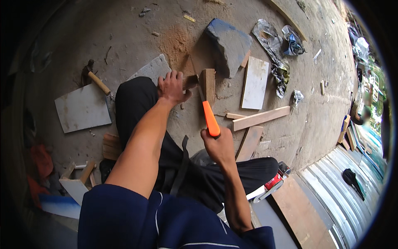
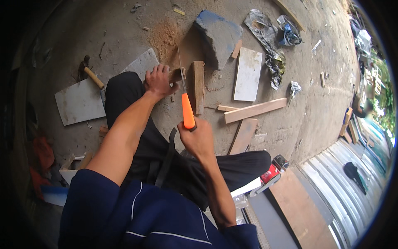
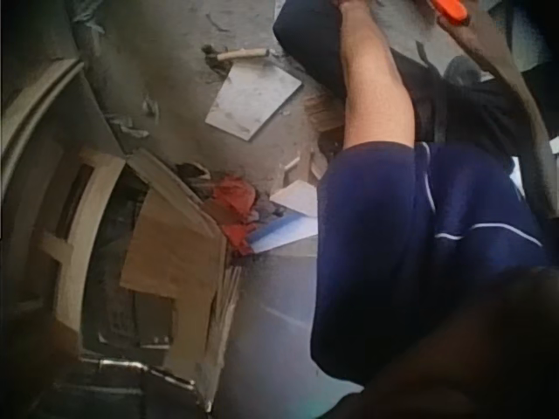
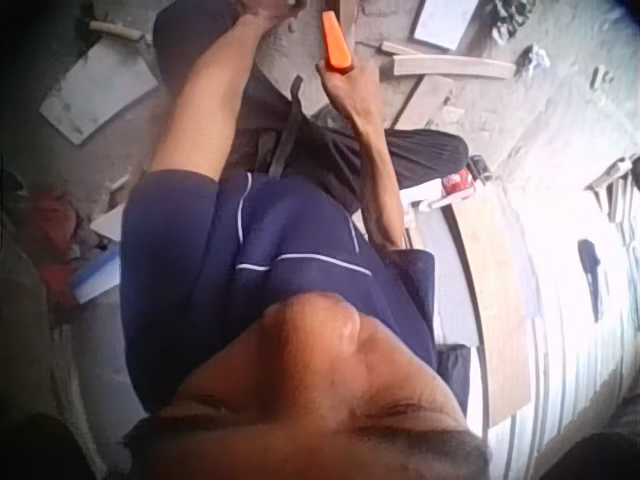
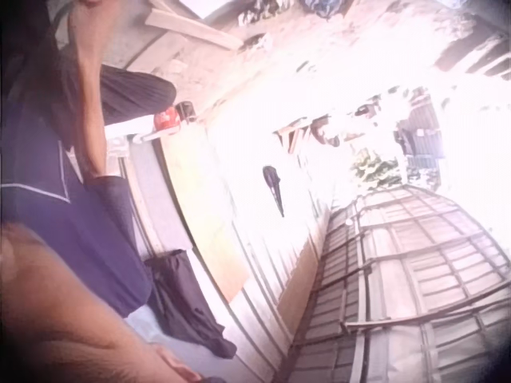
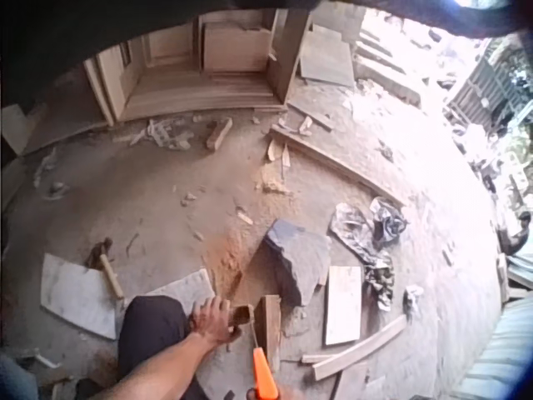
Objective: The person sits on the floor and uses a hand saw to cut a small piece of wood held between their legs. They repeatedly saw through the wood, occasionally pausing to adjust the piece or inspect the cut.
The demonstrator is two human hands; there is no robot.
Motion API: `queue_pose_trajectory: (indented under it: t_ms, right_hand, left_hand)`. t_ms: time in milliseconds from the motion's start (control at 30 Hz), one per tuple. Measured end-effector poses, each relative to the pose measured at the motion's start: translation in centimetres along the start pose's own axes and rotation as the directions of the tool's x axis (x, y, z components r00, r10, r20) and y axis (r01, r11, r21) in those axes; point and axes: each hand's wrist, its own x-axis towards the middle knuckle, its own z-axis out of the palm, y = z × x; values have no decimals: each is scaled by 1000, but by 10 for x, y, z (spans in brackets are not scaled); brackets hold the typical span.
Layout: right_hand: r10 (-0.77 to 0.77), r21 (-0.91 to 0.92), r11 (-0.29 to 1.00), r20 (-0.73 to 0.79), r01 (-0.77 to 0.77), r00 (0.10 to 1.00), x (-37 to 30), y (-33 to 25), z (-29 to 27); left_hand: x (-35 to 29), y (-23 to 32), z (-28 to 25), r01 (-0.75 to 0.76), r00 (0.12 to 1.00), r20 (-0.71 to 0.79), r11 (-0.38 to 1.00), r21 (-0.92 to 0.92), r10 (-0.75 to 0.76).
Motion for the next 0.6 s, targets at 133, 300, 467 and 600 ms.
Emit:
queue_pose_trajectory:
  t_ms: [133, 300, 467, 600]
  right_hand:
    - [-83, 37, 996, -15, 84, 996, -90, 1, -28]
    - [-24, 37, 999, -22, 25, 999, -23, 24, 0]
    - [-109, -39, 993, -11, 108, 994, -51, 12, -9]
    - [-40, 157, 987, -12, 41, 999, -104, 32, -33]
  left_hand:
    - [-3, 3, 0, 26, 1000, 0, 1000, 9, -26]
    - [0, 4, 1, -12, 999, -49, 1000, -8, 12]
    - [3, 0, -1, 22, 999, -30, 1000, -10, -22]
    - [-2, 6, -1, 26, 1000, 15, 1000, -2, -25]
